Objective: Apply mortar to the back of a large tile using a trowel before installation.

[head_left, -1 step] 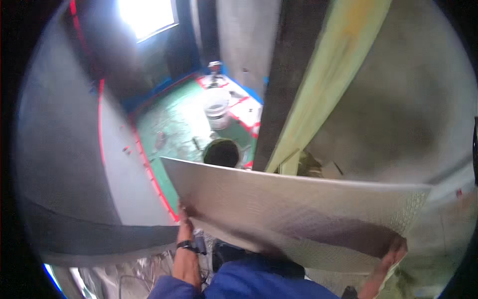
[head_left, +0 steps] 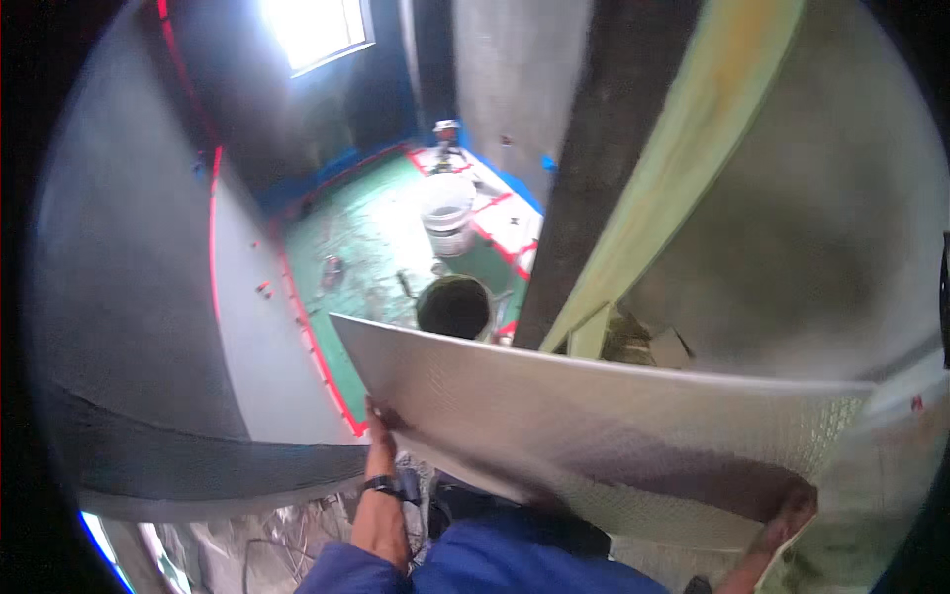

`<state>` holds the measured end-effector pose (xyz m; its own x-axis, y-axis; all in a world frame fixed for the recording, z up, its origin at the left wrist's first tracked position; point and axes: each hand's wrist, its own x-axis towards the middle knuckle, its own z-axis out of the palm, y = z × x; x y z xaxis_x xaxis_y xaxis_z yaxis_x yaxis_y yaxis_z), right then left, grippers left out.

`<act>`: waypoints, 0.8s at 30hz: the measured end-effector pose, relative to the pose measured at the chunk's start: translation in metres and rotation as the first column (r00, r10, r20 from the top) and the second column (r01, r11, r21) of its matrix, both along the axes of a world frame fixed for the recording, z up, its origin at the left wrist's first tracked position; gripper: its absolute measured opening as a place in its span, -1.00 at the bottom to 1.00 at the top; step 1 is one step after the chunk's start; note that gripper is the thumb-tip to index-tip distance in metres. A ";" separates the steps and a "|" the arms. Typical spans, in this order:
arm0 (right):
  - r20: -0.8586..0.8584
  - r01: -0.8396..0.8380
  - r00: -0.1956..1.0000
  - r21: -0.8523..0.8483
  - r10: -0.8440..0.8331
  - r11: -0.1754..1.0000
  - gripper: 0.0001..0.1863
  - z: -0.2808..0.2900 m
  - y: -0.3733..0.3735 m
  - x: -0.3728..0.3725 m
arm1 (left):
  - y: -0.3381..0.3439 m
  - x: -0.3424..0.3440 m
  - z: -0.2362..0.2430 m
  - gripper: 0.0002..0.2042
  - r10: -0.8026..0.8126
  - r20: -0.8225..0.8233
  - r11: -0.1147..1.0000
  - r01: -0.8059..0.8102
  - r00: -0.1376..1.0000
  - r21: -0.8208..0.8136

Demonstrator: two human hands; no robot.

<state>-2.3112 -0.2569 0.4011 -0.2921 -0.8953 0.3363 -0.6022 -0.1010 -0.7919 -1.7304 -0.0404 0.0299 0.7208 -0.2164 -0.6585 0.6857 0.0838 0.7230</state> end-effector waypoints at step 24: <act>-0.360 -0.357 0.926 -0.740 0.112 0.570 -0.19 0.110 -0.048 0.439 | 0.097 0.271 -0.068 -0.35 0.483 0.241 0.836 -0.361 0.842 -0.414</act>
